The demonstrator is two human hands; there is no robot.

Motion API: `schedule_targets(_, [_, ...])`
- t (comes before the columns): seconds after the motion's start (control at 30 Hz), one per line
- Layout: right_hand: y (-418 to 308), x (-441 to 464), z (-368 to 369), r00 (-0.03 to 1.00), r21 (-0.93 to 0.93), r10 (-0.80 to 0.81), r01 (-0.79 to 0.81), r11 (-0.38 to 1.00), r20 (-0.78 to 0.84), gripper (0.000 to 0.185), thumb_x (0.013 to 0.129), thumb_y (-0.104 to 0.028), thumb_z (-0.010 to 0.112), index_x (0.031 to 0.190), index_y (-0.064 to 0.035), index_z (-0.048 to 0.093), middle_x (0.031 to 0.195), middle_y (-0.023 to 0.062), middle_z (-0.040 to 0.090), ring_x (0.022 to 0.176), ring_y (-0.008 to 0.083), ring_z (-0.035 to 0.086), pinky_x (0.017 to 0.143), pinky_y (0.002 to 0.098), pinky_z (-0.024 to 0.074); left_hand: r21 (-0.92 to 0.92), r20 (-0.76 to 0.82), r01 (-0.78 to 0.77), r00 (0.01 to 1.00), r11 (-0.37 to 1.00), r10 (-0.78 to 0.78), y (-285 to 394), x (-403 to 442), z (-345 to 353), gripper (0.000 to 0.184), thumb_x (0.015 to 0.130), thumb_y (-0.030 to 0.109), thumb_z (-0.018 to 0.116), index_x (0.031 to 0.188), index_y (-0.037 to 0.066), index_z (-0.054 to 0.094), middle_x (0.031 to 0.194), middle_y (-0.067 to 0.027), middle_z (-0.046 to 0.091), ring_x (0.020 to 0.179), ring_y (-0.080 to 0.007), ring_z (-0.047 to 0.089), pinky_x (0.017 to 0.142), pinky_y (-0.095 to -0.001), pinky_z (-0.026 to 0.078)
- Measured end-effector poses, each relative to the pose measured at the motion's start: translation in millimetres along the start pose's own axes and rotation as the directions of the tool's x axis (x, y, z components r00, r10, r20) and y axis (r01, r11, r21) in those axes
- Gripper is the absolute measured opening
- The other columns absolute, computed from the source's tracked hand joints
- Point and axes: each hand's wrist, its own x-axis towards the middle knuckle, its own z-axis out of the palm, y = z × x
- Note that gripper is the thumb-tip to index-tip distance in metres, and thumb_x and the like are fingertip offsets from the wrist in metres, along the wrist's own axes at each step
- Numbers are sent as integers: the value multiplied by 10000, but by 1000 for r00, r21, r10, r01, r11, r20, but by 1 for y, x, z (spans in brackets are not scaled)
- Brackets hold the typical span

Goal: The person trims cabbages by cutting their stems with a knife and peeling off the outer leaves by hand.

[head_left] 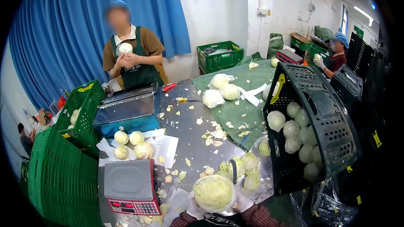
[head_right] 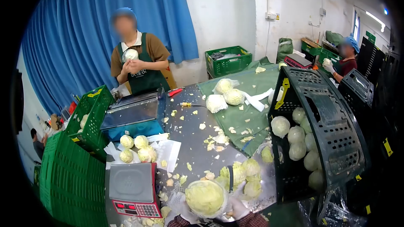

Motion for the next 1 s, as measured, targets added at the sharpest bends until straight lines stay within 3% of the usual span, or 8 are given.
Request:
schedule_targets(0.07, [89,-36,21,565,874,785,-483,63,256,406,783,-92,695,1168,-27,581,1069,71,652,918,194,645,834,305,514,-41,-26,-134,991,990,133,12,-1,23,618,897,464,395,1347,39,408,1346,-149,471,1211,-265,487,998,-416,431])
schedule_targets(0.27, [-23,40,-24,767,94,438,-449,888,-470,530,780,-177,718,1232,4,508,1085,89,601,935,193,600,818,341,503,-51,0,-122,992,991,123,23,24,-6,715,919,601,334,1393,66,355,1382,-147,434,1283,-285,412,1057,-444,360])
schedule_targets(0.6, [4,52,49,932,-566,349,-341,751,-99,827,693,-581,709,1291,-52,494,1155,183,580,1007,314,597,858,372,482,-57,-9,128,992,990,-129,-57,9,-87,549,933,436,496,1330,59,456,1297,-104,533,1181,-253,505,1003,-383,391])
schedule_targets(0.67, [10,68,38,860,-449,488,-499,741,-151,768,676,-546,748,1251,-77,553,1184,173,589,1048,306,596,886,362,473,799,68,40,985,600,-157,-28,-7,-92,457,920,392,552,1211,40,559,1225,-106,579,1116,-213,542,942,-320,421])
schedule_targets(0.73, [29,74,22,849,-403,519,-512,759,-101,767,679,-545,746,1248,-67,553,1226,177,574,1092,290,578,916,351,460,850,-155,263,953,455,-260,3,-11,-87,349,871,298,643,1089,26,611,1151,-104,601,1060,-168,553,881,-280,437])
schedule_targets(0.87, [43,90,2,888,-464,459,-397,792,24,749,698,-517,747,1251,-51,548,1265,149,555,1135,271,558,961,329,427,940,336,-233,771,-250,541,57,33,-62,476,665,192,811,1032,3,575,1103,-144,577,1037,-280,547,849,-375,445])
schedule_targets(0.97, [46,94,-9,887,-444,425,-312,840,180,712,726,-496,733,1261,-67,544,1273,139,544,1131,274,558,961,330,428,889,443,-272,717,-369,538,62,72,-58,684,605,275,858,1130,-10,524,1163,-180,553,1109,-316,521,891,-400,449])
schedule_targets(1.0, [45,87,-11,930,-416,324,-229,880,173,673,759,-473,710,1274,-77,533,1267,139,543,1117,280,562,946,336,437,946,323,-321,926,-41,196,56,89,-53,786,589,302,864,1196,-20,484,1199,-215,526,1128,-331,509,943,-400,422])
